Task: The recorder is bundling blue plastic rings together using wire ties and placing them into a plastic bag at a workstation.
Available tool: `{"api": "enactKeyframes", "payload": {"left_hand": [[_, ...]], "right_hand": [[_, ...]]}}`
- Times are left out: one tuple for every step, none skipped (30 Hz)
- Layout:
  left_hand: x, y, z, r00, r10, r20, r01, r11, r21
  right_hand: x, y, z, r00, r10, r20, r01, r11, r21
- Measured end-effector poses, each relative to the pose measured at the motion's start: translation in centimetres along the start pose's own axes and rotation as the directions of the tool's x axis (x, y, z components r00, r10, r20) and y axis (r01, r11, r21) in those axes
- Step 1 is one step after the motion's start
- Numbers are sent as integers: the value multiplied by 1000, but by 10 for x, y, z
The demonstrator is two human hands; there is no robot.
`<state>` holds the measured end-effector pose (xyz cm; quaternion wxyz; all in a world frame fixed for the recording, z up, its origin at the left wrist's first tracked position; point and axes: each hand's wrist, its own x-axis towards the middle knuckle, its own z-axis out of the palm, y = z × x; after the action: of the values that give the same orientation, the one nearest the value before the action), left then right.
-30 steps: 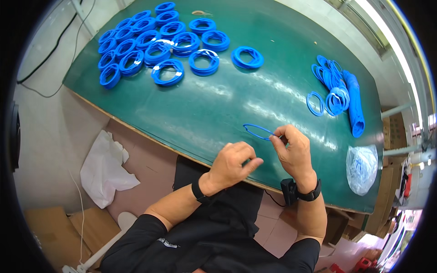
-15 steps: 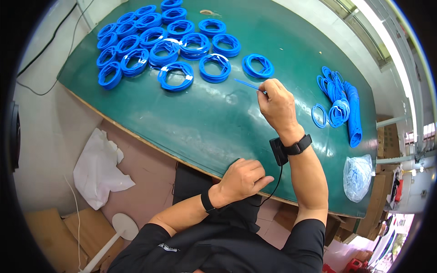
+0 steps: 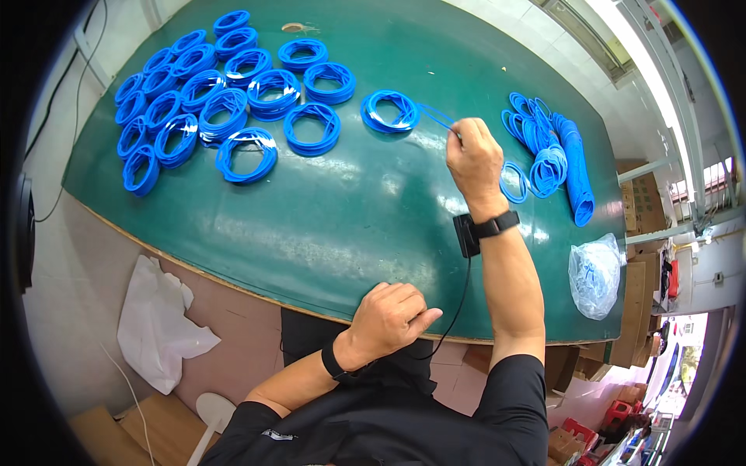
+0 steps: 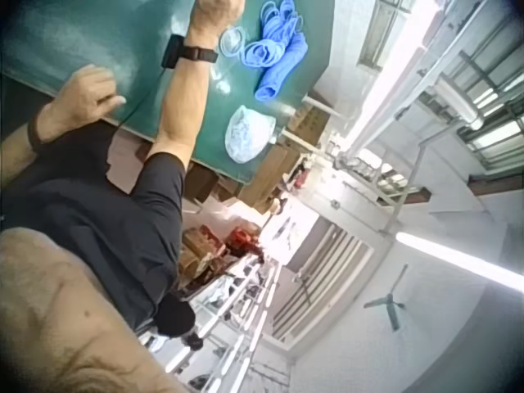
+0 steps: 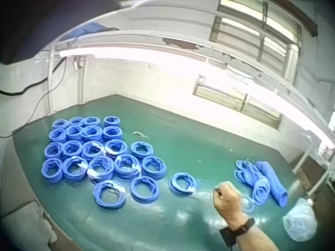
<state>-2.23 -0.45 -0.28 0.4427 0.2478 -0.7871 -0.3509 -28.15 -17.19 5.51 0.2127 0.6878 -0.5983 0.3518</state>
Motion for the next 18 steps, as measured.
{"api": "enactKeyframes", "payload": {"left_hand": [[0,0,-1,1000,-5,5,5,1000,8],[0,0,-2,1000,-4,9,4,1000,11],[0,0,-1,1000,-5,8,5,1000,11],[0,0,-1,1000,-6,8,6,1000,11],[1,0,0,1000,-7,7,7,1000,12],[1,0,0,1000,-5,9,5,1000,16],[2,-1,0,1000,-5,10,5,1000,21],[1,-1,1,1000,-7,13,7,1000,26],[1,-1,1,1000,-9,16,8,999,31],[1,-1,1,1000,-8,19,7,999,33],[2,0,1,1000,-12,16,12,1000,27],[2,1,1,1000,-17,12,16,1000,20],[2,2,1,1000,-21,9,21,1000,12],[3,2,1,1000,-22,9,22,1000,13],[3,1,0,1000,-20,13,20,1000,17],[4,1,0,1000,-19,16,19,1000,22],[4,1,0,1000,-18,20,17,1000,26],[4,1,0,1000,-19,20,19,1000,25]], "right_hand": [[5,0,7,999,-38,-34,37,999,-9],[9,-2,15,999,-34,-37,34,999,-8],[13,-2,24,997,-68,-46,67,998,-9],[16,-3,33,993,-101,-56,101,995,-9],[19,-4,41,989,-134,-66,134,991,-10],[23,-5,50,989,-133,-70,132,991,-9],[26,-7,58,987,-151,-54,150,989,-22],[28,-9,66,985,-167,-36,165,986,-35],[28,-11,71,983,-182,-19,181,982,-47],[27,-13,76,983,-180,-21,179,983,-46],[26,-15,80,984,-180,4,180,983,-46],[25,-16,83,983,-181,29,182,982,-46],[24,-17,85,982,-182,55,185,982,-46],[23,-16,86,982,-182,55,184,982,-44],[22,-15,85,978,-169,120,176,983,-52],[21,-16,84,970,-155,185,168,984,-60],[19,-16,84,958,-140,250,161,984,-69],[18,-17,83,958,-139,251,161,984,-69]]}}
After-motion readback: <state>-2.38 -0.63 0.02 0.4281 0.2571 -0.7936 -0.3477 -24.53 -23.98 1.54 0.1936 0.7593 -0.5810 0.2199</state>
